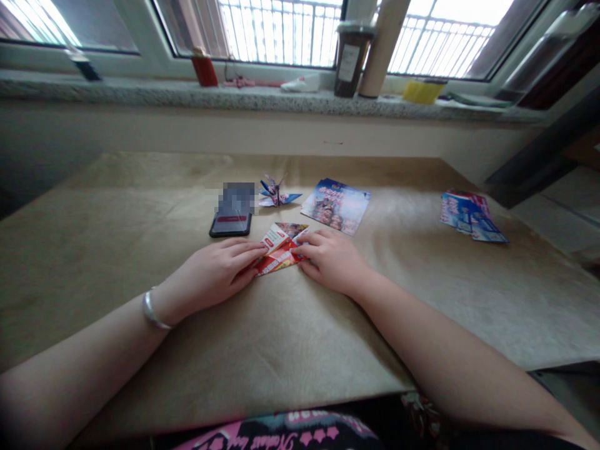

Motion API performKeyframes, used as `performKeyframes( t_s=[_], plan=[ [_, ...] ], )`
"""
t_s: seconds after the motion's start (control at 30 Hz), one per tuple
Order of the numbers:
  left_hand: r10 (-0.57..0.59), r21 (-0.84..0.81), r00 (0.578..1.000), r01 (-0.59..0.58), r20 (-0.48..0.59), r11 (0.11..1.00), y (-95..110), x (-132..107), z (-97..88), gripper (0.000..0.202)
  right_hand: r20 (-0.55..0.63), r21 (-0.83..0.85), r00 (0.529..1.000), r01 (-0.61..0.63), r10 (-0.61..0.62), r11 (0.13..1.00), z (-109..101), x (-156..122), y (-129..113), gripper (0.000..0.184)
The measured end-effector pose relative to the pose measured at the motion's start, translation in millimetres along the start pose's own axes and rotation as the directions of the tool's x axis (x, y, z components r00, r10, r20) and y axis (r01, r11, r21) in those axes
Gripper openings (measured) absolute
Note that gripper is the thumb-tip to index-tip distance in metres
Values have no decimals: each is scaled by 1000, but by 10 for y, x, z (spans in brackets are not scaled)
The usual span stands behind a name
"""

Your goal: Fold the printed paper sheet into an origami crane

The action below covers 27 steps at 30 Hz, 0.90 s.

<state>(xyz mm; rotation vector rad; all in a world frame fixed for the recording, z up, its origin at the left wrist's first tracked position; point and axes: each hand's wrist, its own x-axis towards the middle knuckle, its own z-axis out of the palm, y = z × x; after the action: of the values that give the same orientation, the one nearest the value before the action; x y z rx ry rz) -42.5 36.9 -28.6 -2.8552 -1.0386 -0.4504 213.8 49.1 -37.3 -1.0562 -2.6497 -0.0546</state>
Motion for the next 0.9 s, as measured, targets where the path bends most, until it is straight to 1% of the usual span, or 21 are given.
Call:
performKeyframes(
  t_s=[0.1,0.33,0.47,0.53,0.63,0.77,0.9],
  plan=[
    [-36,3,999,35,41,999,-2,-1,-6,32,9,-12,1000,-10,10,1000,-5,-20,11,29],
    [-21,-91,996,29,92,995,27,-1,-60,28,26,-40,996,-84,85,996,-25,7,-37,35],
    [43,-141,994,-28,103,990,72,-1,-75,33,29,-42,993,-109,110,993,-26,41,-79,42],
    [78,-153,990,-60,114,986,88,0,-71,37,28,-31,994,-107,107,994,-17,54,-91,44],
    [93,-155,987,-72,131,985,87,5,-51,36,31,-14,994,-106,106,994,10,64,-85,48],
    [108,-168,988,-88,110,982,47,4,-15,35,37,46,993,-110,108,993,60,57,-43,52],
    [123,-167,986,-103,112,981,14,-5,8,39,26,109,993,-117,115,987,98,47,-4,50]
  ],
)
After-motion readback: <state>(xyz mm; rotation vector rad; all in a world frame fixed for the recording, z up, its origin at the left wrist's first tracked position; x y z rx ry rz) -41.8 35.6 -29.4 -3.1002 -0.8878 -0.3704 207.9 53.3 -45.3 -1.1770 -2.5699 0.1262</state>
